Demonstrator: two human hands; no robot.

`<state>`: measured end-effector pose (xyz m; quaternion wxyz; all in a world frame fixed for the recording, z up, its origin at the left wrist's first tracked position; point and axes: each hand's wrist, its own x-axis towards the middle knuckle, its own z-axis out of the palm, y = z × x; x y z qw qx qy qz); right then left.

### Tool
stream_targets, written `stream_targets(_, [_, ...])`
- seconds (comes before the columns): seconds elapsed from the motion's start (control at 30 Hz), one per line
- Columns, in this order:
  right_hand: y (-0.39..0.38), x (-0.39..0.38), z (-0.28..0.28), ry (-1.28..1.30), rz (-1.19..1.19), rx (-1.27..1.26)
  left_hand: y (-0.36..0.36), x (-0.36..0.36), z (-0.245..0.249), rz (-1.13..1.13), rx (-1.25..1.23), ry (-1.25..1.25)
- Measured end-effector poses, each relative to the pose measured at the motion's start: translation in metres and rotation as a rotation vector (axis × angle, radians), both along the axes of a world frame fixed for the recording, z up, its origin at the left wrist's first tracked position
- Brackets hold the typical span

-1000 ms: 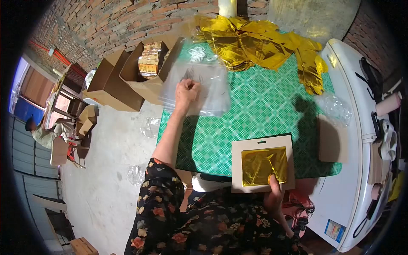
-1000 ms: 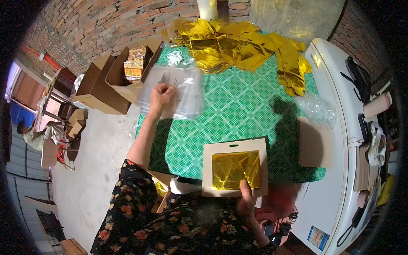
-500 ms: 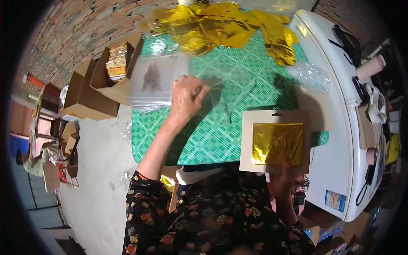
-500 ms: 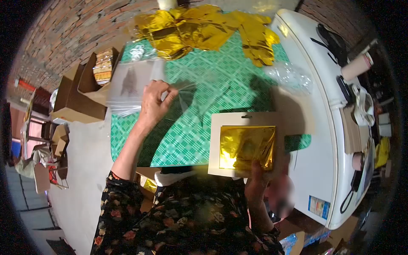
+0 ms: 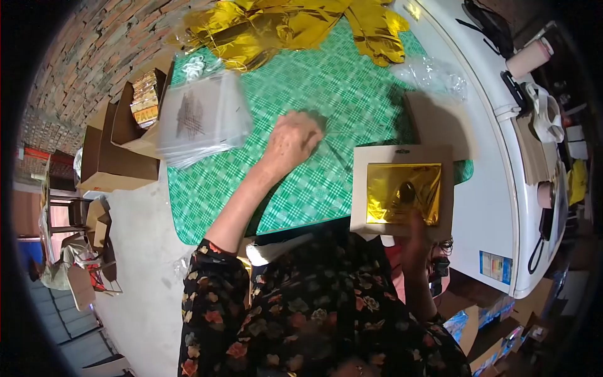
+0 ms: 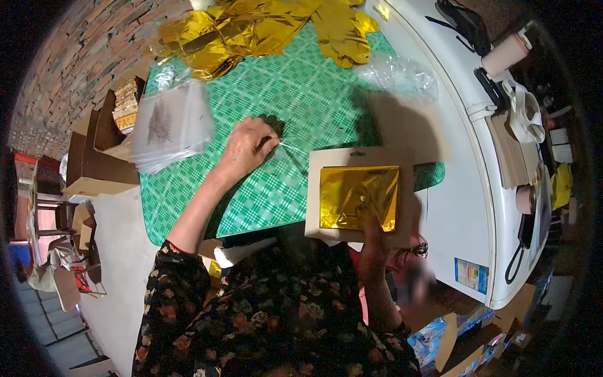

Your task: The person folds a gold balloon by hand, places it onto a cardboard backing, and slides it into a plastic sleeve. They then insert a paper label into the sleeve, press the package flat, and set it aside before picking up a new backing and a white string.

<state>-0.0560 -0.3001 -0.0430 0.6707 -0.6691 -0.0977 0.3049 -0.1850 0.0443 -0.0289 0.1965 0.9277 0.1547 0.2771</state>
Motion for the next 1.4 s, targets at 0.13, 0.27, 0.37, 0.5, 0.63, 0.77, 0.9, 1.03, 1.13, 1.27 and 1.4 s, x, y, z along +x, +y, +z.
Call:
stream_targets(0.13, [0.011, 0.003, -0.007, -0.031, -0.071, 0.085, -0.006, -0.003, 0.005, -0.022, 0.041, -0.004])
stream_targets(0.27, [0.007, 0.01, -0.012, 0.077, -0.097, 0.129, -0.008, -0.02, 0.007, -0.126, 0.039, 0.083])
stream_targets(0.37, [0.0, 0.018, -0.018, 0.141, -0.116, 0.164, -0.008, -0.044, 0.003, -0.281, -0.086, 0.216])
stream_targets(0.5, [0.006, 0.015, -0.006, -0.027, -0.122, 0.165, -0.03, -0.077, 0.013, -0.306, 0.067, 0.458])
stream_targets(0.63, [0.004, 0.015, 0.015, 0.001, -0.166, 0.172, -0.067, -0.113, 0.029, -0.349, 0.033, 0.515])
stream_targets(0.77, [-0.003, 0.021, 0.008, 0.117, -0.294, 0.157, -0.09, -0.138, 0.023, -0.306, 0.416, 0.287])
stream_targets(0.9, [-0.041, 0.044, -0.024, -0.976, -0.043, -0.357, -0.066, -0.153, 0.07, -0.248, 0.286, 0.374])
stream_targets(1.03, [-0.042, 0.049, -0.009, -1.255, -0.054, -0.501, 0.014, -0.111, 0.157, -0.274, 0.11, 0.245])
stream_targets(1.13, [-0.039, 0.043, 0.011, -1.327, -0.025, -0.609, 0.064, -0.06, 0.185, -0.356, -0.001, 0.606])
stream_targets(1.27, [-0.051, 0.032, -0.007, -1.041, -0.109, -0.569, 0.086, 0.043, 0.161, -0.364, -0.238, 1.081])
stream_targets(1.4, [-0.049, 0.014, -0.01, -0.839, -0.125, -0.578, 0.066, 0.102, 0.109, -0.411, 0.252, 1.178])
